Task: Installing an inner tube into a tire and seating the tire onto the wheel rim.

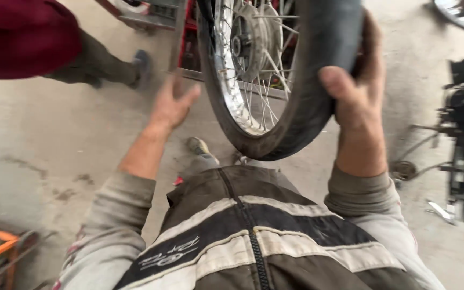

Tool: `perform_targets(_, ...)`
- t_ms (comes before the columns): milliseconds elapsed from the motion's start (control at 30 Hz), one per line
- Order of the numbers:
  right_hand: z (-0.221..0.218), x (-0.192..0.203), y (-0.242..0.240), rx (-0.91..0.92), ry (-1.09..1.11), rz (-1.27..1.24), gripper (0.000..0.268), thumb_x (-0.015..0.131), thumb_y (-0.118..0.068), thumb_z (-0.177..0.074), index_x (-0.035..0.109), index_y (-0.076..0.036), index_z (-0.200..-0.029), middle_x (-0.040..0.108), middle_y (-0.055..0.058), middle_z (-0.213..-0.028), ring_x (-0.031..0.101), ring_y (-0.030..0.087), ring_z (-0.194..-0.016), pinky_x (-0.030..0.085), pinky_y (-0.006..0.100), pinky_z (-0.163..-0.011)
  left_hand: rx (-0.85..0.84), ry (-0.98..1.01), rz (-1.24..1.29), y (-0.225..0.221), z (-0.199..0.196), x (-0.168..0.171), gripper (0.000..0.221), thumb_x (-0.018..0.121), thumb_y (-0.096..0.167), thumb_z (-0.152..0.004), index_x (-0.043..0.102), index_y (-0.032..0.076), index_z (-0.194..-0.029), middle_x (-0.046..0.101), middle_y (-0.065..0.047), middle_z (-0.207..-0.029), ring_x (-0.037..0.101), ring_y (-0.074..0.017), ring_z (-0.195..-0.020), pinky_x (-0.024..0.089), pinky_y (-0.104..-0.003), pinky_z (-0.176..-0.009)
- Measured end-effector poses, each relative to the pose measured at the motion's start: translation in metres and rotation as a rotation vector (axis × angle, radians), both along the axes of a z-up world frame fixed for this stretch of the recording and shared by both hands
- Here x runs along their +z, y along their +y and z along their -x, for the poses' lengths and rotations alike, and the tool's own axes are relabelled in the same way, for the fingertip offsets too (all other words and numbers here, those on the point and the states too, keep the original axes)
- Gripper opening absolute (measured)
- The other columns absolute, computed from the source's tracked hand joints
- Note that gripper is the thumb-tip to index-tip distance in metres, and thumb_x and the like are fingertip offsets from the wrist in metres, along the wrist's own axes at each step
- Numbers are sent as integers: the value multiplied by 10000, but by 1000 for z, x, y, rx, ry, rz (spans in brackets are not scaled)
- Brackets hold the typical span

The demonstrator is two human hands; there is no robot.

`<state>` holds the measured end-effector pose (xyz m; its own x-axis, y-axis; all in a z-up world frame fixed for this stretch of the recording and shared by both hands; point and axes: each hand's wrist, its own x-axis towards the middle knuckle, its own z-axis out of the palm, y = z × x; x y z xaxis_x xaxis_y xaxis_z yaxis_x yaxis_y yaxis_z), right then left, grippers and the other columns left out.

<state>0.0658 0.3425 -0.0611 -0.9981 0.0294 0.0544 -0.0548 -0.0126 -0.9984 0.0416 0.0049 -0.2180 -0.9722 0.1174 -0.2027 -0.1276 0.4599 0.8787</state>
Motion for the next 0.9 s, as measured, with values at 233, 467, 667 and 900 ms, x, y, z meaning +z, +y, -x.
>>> perform_targets(233, -49, -34, 54, -206, -39, 99, 1187, 942, -494, -788, 316, 39, -1644, 508, 190, -1466, 566, 289, -1304, 493, 443, -1165, 172, -907, -424, 61, -64, -171, 1135, 877, 593, -618, 391, 52, -1489, 623, -143, -1357, 676, -287, -1096, 574, -448, -881)
perform_targets(467, -169, -107, 65, -497, -228, 331, 982, 863, -362, -784, 385, 17, -1553, 558, 142, -1381, 605, 310, -1260, 443, 571, -1200, 107, -553, 9, 41, -54, -157, 937, 942, 421, -626, 483, -78, -1274, 685, -226, -1176, 709, -317, -1072, 562, -400, -931)
perform_targets(667, -246, -199, 11, -648, -409, 507, 769, 813, -289, -755, 528, 40, -1388, 660, 147, -1263, 654, 300, -1198, 509, 456, -1084, -28, -300, 207, 17, -3, -140, 863, 940, 427, -664, 534, -34, -1270, 695, -258, -1190, 688, -378, -1100, 538, -446, -959)
perform_targets(900, -266, -318, -96, -693, -822, 638, 633, 814, -162, -740, 569, 0, -1300, 696, 111, -1160, 673, 273, -1075, 555, 476, -968, -280, -51, 314, -19, 114, -135, 886, 935, 327, -651, 523, 50, -1385, 705, -212, -1214, 689, -364, -1114, 527, -447, -972)
